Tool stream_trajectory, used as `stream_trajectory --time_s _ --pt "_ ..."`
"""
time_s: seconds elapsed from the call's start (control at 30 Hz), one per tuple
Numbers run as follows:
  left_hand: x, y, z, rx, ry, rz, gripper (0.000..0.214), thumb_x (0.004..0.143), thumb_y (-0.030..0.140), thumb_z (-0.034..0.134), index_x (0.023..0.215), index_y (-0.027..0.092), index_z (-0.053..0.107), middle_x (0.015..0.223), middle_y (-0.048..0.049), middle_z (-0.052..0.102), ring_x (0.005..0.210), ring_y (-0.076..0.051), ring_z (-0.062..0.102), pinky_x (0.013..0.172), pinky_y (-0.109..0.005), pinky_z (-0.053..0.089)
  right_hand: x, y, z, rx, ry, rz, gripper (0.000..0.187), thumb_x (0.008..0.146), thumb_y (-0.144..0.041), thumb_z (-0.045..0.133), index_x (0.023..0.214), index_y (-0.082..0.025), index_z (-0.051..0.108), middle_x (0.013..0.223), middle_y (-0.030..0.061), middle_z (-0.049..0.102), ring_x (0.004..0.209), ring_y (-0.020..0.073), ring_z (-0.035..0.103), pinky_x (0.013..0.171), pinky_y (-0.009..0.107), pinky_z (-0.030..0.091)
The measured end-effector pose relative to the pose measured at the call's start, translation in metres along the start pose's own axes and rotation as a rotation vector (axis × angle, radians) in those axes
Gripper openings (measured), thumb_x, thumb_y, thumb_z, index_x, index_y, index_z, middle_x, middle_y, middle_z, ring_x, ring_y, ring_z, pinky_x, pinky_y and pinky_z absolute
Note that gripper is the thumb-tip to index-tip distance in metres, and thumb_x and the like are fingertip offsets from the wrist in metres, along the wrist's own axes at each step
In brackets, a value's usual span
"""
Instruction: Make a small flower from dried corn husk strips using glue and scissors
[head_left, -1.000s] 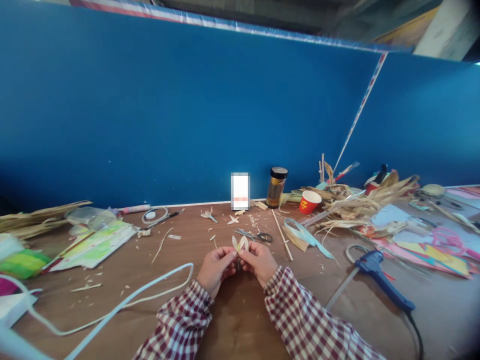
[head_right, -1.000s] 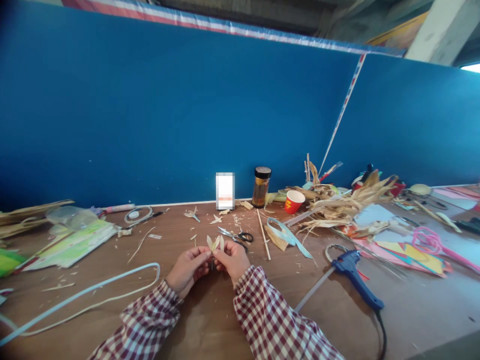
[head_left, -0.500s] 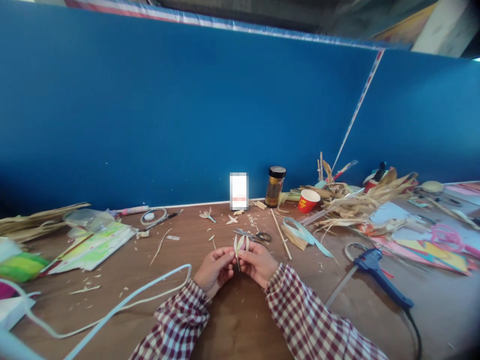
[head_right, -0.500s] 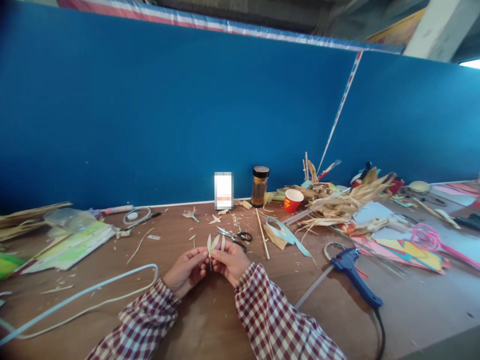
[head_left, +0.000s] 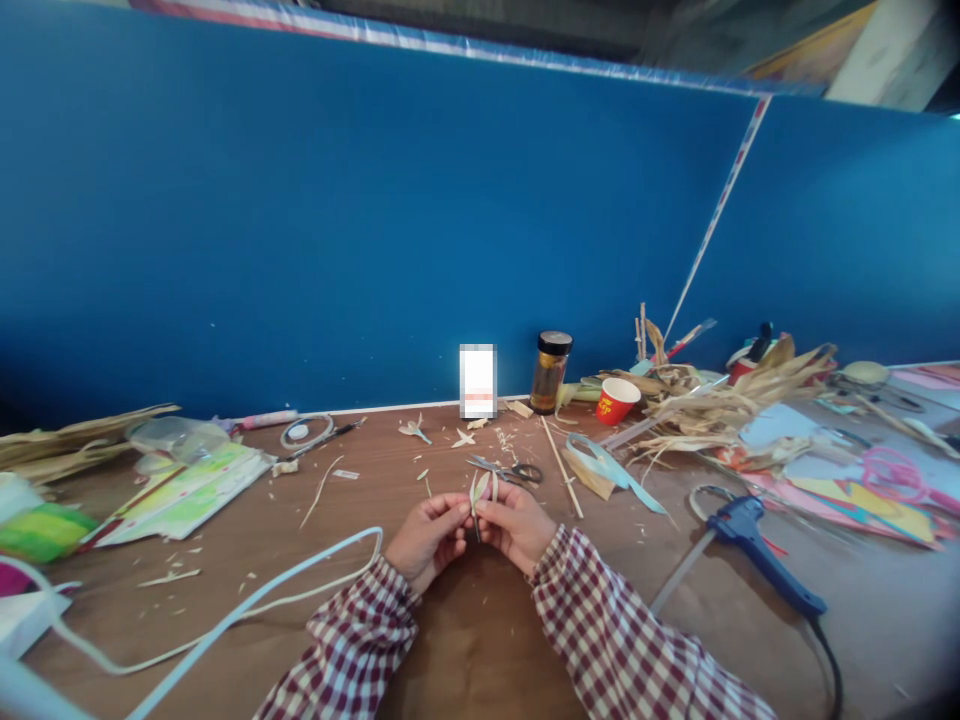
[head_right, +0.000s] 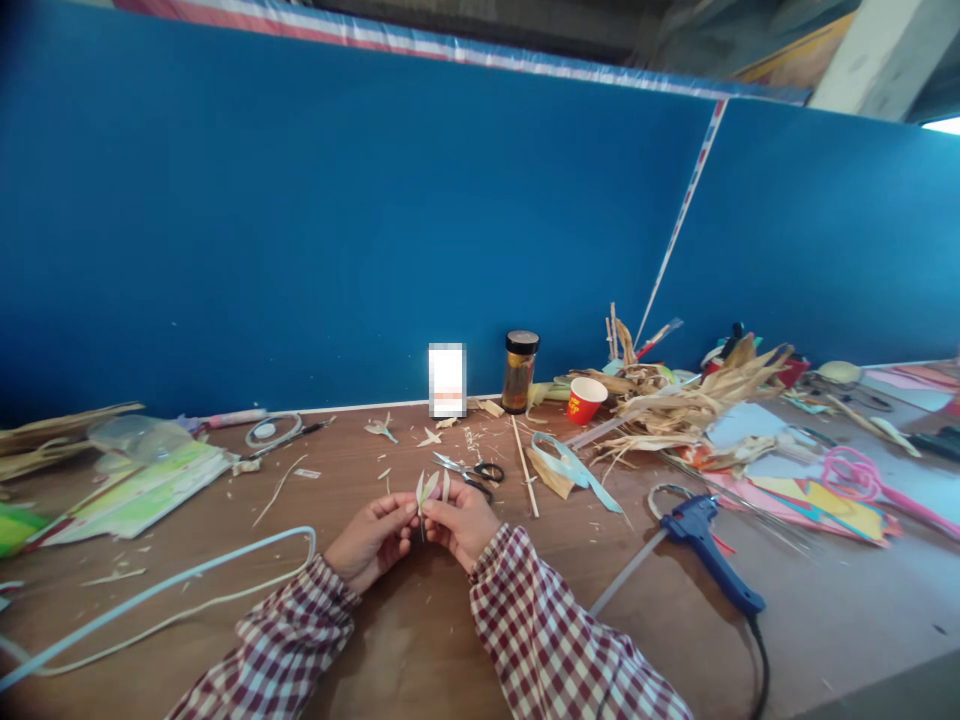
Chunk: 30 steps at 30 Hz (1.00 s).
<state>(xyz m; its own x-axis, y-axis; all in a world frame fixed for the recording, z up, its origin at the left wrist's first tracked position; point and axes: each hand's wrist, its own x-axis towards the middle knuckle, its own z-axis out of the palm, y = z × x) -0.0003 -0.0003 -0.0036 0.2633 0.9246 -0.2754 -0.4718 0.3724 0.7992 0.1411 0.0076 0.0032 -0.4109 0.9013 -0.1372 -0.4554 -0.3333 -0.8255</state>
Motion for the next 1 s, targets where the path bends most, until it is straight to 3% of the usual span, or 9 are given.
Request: stream_trajectory --time_s 0.67,1.0 --pt "-0.0032 0.0042 0.0056 0.118 0.076 0.029 0.024 0.055 0.024 0.074 0.073 0.012 0.063 0.056 0.0007 0.058 0.042 -0.003 0.047 0.042 -0.015 0.044 0.0021 0.0024 -0.0005 -0.068 -0.008 -0.072 0.023 0.061 -0.026 0.069 0.068 -0.014 0.051 0.055 -0.0036 0.054 0.046 0.004 0.045 0.045 0.015 0.036" --pt "-0.0021 0.0011 0.0069 0.176 0.14 0.067 0.027 0.054 0.028 0.074 0.073 0.012 0.063 0.057 0.0007 0.059 0.043 -0.005 0.048 0.043 -0.017 0.044 0.0055 0.0057 -0.0041 -0.187 0.078 -0.127 0.024 0.059 -0.028 0.069 0.067 -0.015 0.05 0.052 -0.0046 0.053 0.045 0.0053 0.046 0.047 0.018 0.038"
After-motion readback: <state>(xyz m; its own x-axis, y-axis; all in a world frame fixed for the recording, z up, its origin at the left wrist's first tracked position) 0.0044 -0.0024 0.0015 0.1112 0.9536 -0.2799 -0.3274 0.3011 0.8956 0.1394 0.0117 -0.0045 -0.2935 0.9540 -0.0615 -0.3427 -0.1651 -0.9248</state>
